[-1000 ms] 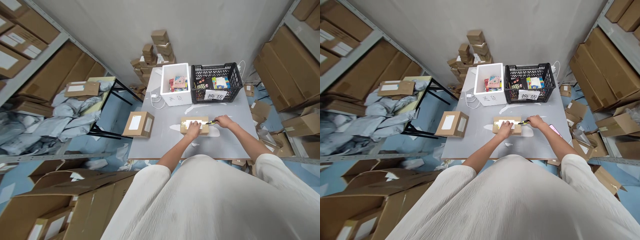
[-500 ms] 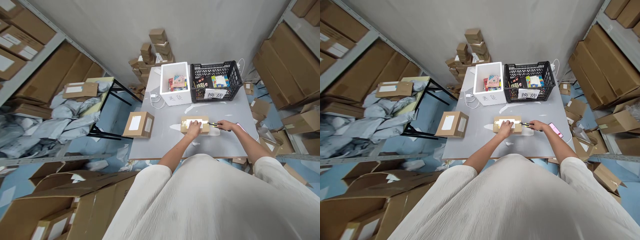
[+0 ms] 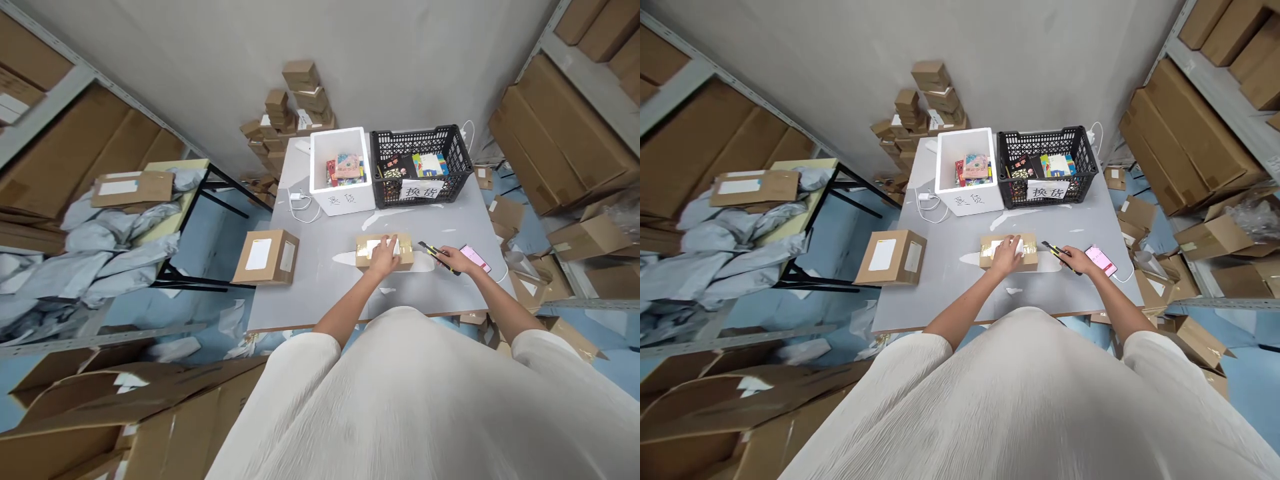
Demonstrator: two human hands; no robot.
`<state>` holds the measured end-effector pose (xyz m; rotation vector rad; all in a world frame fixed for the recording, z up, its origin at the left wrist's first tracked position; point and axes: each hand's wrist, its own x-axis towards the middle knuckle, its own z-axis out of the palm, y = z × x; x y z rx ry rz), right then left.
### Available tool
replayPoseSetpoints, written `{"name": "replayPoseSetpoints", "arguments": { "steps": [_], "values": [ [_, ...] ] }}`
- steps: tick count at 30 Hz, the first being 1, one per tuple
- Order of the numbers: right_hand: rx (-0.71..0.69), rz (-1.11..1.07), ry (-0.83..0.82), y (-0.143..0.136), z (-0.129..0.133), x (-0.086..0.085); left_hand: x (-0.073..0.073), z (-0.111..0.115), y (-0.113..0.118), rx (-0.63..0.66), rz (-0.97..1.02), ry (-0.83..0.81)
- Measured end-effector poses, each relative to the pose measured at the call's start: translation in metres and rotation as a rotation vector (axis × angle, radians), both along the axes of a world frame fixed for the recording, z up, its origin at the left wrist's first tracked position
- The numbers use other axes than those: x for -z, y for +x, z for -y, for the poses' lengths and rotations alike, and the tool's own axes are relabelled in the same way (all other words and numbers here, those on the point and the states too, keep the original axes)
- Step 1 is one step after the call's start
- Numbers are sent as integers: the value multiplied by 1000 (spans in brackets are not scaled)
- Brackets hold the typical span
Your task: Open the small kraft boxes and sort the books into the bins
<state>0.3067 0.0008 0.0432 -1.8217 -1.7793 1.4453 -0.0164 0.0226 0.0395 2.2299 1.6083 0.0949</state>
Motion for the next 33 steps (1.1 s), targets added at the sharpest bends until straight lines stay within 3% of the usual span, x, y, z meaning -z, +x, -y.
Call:
{"name": "replayPoseSetpoints", "arguments": {
  "steps": [4,10,15,24,33],
  "values": [
    [-30,85,92,-12,5,-7,-4,-13,11,-3,28,50],
    [-228,357,319,-25,8,-12,8,-26,20,16,21,10],
    [-325,514,379,-31,5,-8,10,-36,20,43,0,-20],
    [-308,534,351,-40,4,-2,14,-19,23,83,-36,53],
    [-192,518,399,-55,12,13,24,-16,18,98,-13,90]
  ]
}}
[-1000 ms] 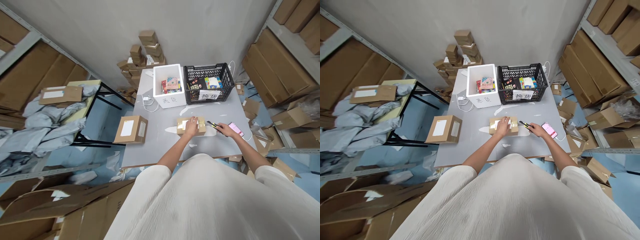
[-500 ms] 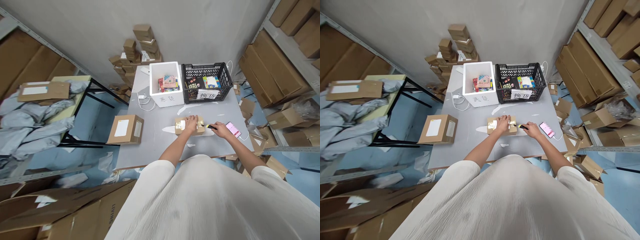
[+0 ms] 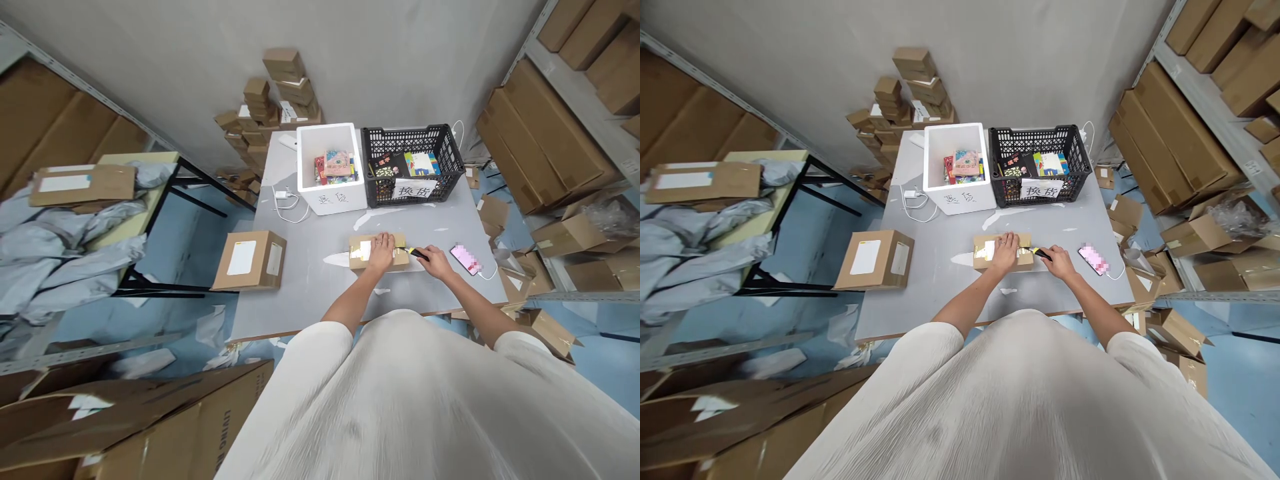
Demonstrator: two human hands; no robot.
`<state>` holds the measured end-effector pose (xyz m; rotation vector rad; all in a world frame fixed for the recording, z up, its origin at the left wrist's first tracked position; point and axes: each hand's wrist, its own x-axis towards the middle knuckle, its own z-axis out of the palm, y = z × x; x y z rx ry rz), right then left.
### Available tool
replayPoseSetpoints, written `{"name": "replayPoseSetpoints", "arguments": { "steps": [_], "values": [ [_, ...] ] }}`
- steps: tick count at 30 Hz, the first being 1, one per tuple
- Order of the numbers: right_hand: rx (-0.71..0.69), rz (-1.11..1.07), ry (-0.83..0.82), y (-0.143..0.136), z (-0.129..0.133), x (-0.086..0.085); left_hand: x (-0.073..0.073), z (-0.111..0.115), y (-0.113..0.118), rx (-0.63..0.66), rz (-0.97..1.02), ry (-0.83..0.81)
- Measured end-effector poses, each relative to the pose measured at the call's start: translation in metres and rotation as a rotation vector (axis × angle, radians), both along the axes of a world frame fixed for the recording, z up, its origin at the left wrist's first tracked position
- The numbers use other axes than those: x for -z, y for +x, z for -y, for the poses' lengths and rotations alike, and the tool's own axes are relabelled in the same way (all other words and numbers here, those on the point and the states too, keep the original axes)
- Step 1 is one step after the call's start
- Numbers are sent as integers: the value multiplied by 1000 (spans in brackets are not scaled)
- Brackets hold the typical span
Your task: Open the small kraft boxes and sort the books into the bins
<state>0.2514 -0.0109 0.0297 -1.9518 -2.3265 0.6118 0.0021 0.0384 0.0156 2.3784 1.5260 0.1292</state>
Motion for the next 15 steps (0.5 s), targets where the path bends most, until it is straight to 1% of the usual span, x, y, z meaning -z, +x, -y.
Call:
{"name": "replayPoseSetpoints", "arguments": {
  "steps": [4,7,11,15],
  "values": [
    [24,-8,29,11,4,5,2,1,-1,3,-14,-5],
    [59,-16,48,23,1,8,4,2,-2,-6,-19,-7],
    [179,-26,100,34,-12,11,5,0,-3,-6,-15,-5],
    [198,-98,86,30,-25,12,2,-1,-3,-25,-4,-45]
  ]
}}
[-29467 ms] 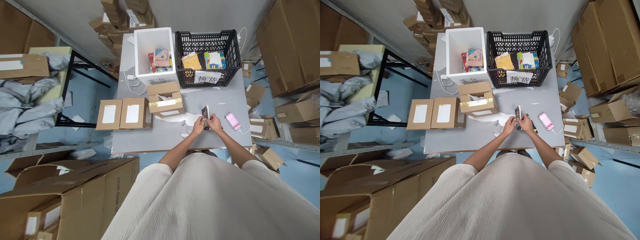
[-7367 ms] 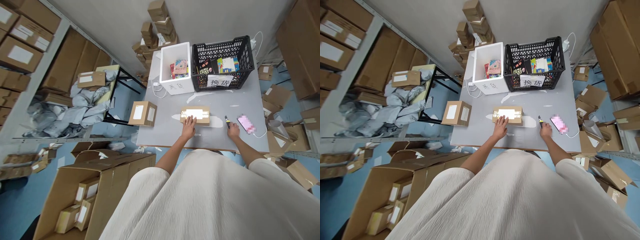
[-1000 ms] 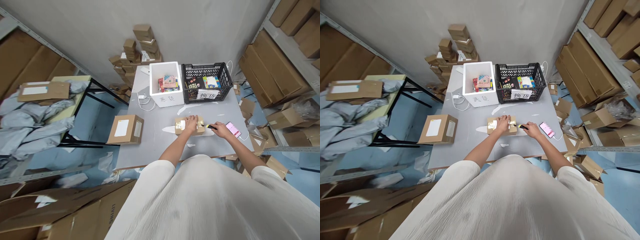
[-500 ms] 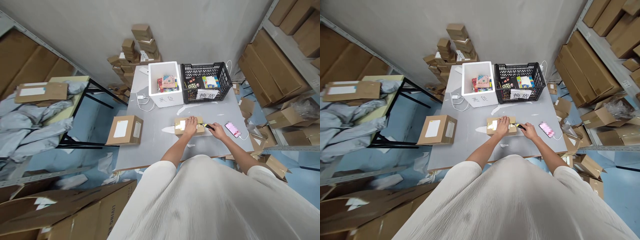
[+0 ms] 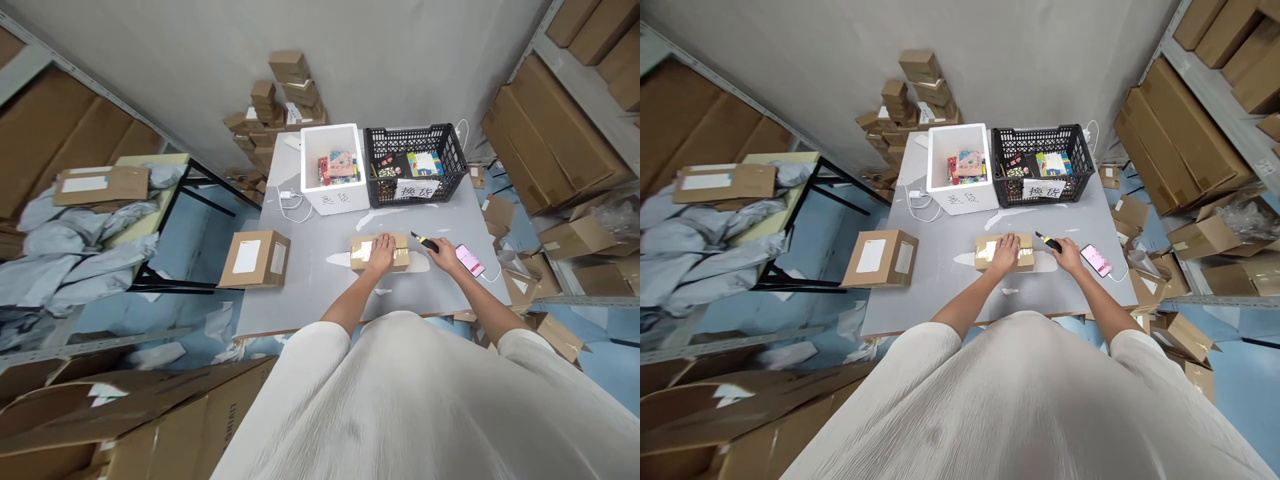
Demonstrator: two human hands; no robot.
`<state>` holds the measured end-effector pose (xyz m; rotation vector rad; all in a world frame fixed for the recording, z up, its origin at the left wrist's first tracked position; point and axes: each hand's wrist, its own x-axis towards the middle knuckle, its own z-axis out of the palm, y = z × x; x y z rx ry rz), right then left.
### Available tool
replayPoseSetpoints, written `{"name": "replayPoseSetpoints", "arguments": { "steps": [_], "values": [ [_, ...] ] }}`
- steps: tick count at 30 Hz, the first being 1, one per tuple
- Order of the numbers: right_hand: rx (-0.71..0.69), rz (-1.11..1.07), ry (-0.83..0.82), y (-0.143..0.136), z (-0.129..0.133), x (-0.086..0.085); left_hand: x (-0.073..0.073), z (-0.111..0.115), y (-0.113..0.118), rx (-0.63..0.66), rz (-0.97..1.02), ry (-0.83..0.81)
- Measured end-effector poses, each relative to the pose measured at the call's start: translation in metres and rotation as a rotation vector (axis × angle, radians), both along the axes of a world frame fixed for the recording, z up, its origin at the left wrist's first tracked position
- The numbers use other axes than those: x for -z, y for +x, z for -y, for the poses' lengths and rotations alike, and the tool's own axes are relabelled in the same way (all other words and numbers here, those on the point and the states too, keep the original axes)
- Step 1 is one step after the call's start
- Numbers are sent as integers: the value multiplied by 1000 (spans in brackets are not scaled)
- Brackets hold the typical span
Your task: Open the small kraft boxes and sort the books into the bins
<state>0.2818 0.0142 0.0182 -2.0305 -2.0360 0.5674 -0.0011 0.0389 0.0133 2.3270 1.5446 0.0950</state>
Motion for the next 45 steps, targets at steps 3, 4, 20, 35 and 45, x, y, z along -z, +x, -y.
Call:
{"name": "replayPoseSetpoints", "arguments": {
  "steps": [3,4,20,35,45],
  "values": [
    [-25,-64,-18,-11,-7,-1,-5,9,-8,-18,8,-8],
    [-41,-78,-20,-16,-10,-2,-6,14,-13,-29,10,-4],
    [-307,33,-130,-120,-72,-12,-4,92,-60,-272,87,-64],
    [-46,-278,-204,-88,19,-3,19,32,-53,-160,226,15],
    [119,-409,-191,-59,12,4,-12,34,5,-227,77,-70]
  ]
}}
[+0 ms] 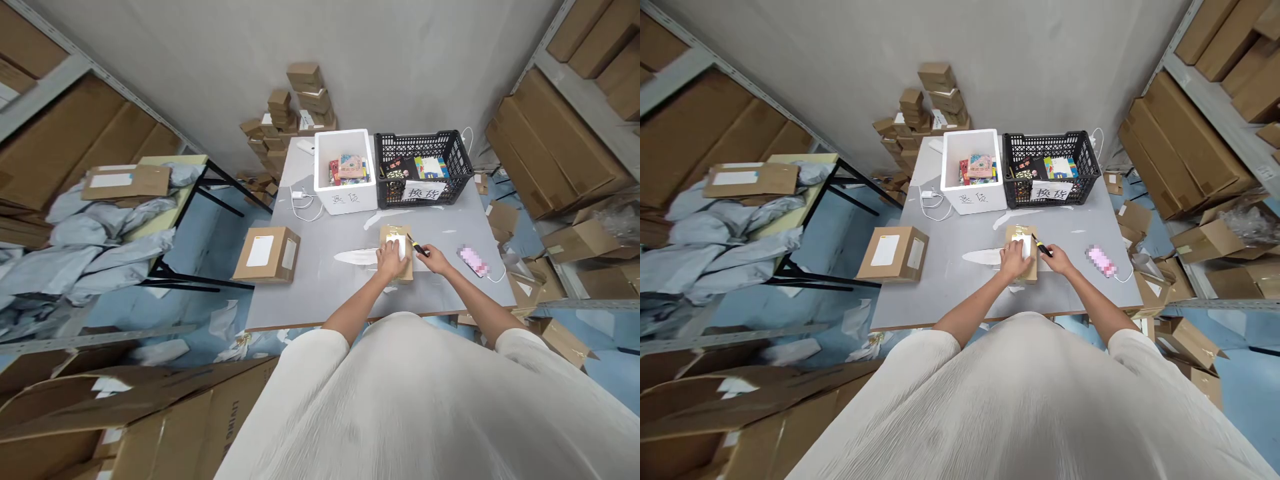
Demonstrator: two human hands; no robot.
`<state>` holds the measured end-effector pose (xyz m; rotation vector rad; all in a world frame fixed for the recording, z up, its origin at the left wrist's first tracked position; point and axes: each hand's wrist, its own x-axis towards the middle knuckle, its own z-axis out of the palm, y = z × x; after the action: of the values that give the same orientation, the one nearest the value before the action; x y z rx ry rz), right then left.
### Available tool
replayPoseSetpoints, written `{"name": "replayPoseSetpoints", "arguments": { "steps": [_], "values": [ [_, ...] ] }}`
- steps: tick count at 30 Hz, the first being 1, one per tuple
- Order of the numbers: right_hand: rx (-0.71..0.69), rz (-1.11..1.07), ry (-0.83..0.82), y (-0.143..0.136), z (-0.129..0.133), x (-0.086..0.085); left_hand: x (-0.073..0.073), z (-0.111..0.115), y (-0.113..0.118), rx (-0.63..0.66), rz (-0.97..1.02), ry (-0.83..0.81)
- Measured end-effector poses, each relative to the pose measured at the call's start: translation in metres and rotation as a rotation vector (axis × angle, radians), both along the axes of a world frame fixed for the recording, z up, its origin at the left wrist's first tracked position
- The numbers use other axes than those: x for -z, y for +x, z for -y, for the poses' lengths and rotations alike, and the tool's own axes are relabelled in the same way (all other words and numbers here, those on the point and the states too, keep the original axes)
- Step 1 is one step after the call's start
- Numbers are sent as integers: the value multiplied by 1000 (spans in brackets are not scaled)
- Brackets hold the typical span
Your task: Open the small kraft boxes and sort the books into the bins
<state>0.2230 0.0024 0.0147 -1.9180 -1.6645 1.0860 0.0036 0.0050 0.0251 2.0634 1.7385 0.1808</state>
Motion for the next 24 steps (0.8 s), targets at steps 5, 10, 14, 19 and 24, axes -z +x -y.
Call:
{"name": "replayPoseSetpoints", "arguments": {
  "steps": [5,10,14,19,24],
  "values": [
    [40,0,39,3,-17,5,1,11,33,-22,-59,-124],
    [66,-69,88,4,-31,11,3,14,19,146,-97,-158],
    [72,-164,80,4,-33,13,1,10,-12,444,-119,-152],
    [44,-265,-79,-3,-22,11,-1,6,-48,581,-168,-133],
    [-2,-400,-261,-12,-9,3,1,15,-60,462,-131,16]
  ]
}}
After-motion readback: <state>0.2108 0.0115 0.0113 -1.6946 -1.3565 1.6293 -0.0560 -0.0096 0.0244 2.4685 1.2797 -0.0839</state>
